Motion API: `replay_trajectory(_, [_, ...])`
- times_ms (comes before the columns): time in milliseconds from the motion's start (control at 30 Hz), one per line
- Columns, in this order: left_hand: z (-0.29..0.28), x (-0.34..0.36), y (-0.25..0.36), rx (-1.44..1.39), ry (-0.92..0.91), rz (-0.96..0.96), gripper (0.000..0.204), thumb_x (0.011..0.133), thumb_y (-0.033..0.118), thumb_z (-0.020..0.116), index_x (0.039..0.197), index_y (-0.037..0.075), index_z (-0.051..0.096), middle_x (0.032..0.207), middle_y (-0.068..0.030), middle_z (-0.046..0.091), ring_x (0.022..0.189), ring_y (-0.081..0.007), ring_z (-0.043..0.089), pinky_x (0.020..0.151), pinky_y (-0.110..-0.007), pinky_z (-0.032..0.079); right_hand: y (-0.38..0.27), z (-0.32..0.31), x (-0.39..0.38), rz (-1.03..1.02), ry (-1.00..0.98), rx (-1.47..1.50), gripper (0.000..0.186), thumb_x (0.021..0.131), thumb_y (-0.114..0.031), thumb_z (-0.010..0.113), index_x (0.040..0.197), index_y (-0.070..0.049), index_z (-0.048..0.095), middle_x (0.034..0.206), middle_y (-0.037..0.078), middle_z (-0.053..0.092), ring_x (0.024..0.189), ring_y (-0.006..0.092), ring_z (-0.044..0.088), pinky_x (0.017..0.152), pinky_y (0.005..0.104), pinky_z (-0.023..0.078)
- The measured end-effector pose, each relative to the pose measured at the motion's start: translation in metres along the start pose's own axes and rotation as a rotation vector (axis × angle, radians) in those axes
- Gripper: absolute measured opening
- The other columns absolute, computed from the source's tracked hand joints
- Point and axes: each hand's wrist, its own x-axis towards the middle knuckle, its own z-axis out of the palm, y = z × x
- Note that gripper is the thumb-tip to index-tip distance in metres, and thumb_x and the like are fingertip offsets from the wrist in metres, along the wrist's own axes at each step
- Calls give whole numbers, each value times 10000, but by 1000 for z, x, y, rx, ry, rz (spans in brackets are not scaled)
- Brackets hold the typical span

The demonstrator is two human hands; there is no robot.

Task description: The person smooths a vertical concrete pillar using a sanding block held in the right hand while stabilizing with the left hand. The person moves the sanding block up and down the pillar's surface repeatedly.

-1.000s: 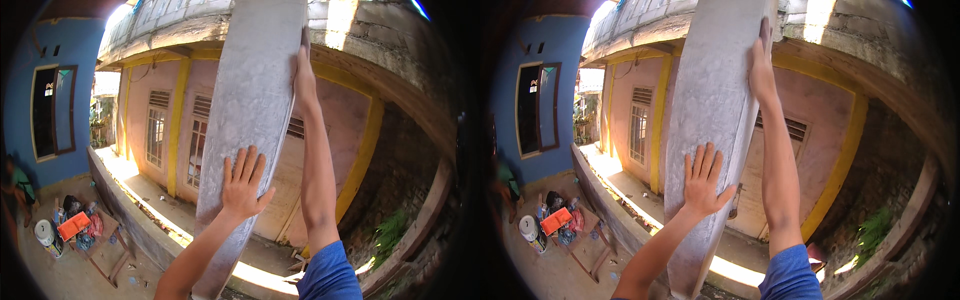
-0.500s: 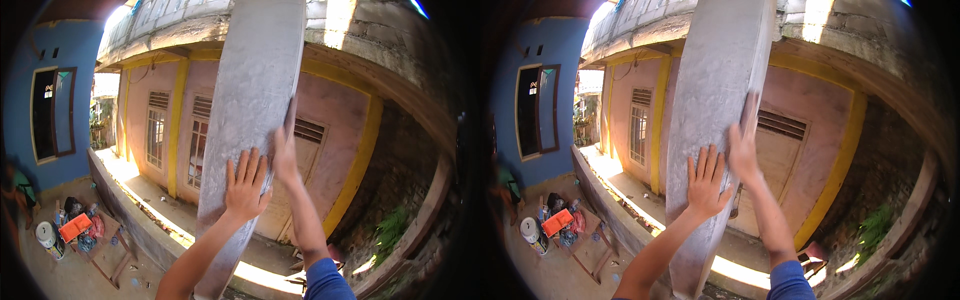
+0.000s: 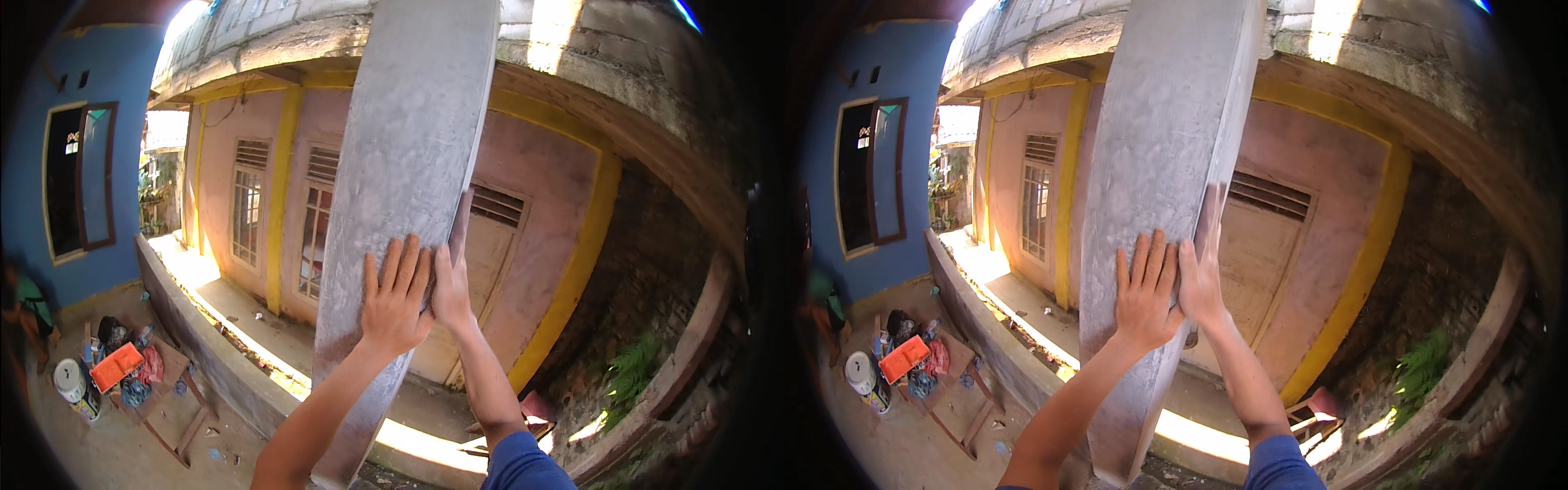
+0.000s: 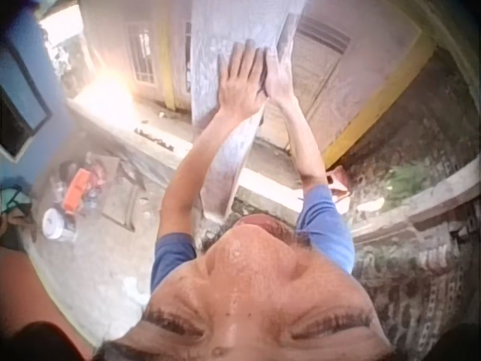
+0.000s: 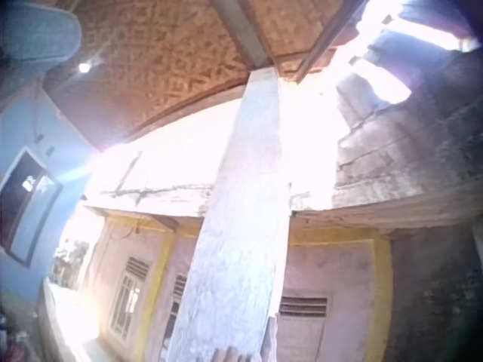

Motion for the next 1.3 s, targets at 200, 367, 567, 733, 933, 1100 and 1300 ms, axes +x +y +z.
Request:
replay_trajectory(200, [2,-2,0,-25,16,6,810,889,382,657,1580,54,390,1690,-160,270,1571,-361,205,1246,-638,115,-10,-21,122,-64,62,4,692,1102,-345,339,1668,-55,65,1734,187,80,1593,314,114,1274,398,121])
replay_trajectory(367, [0,-1,6,-64,24,60,813,880,349,662,1548,-23,387,1675,-226,266,1556,-421,213,1233,-660,101,-46,-25,164,-16,95,121,660,1122,-356,303,1674,-87,60,1738,142,89,1587,281,136,1278,370,129])
replay_trajectory(567, [-4,-5,-5,-57,1,57,816,880,350,656,1549,-29,384,1677,-226,261,1560,-411,208,1233,-662,93,-17,-2,70,-75,73,25,682,1121,-348,304,1660,-24,42,1745,152,39,1604,296,42,1285,405,51])
replay_trajectory(733, [-2,-7,4,-1,-35,-26,843,877,351,692,1584,33,361,1699,-152,247,1578,-337,190,1245,-639,114,-9,-2,22,-29,13,-98,690,1111,-376,289,1658,-14,73,1741,181,42,1604,338,36,1280,444,47])
replay_trajectory(933, [5,-7,13,-63,7,23,804,890,305,657,1551,-44,362,1676,-229,261,1564,-406,203,1233,-660,85,-39,-53,201,30,89,-41,676,1105,-404,325,1669,-88,128,1625,230,373,1443,361,430,1191,422,323])
replay_trajectory(1100, [-2,-6,3,-13,23,10,813,884,302,677,1565,-14,366,1682,-200,268,1566,-374,214,1238,-647,102,-29,-22,161,-118,186,-62,643,1118,-366,305,1673,-102,117,1718,215,148,1591,332,144,1272,407,152])
replay_trajectory(1300, [6,-6,14,14,-7,-24,784,901,263,618,1547,-89,346,1675,-260,239,1574,-417,166,1237,-650,51,-11,-8,-11,-20,-18,-111,668,1090,-291,354,1648,7,139,1732,201,97,1607,357,34,1276,498,35])
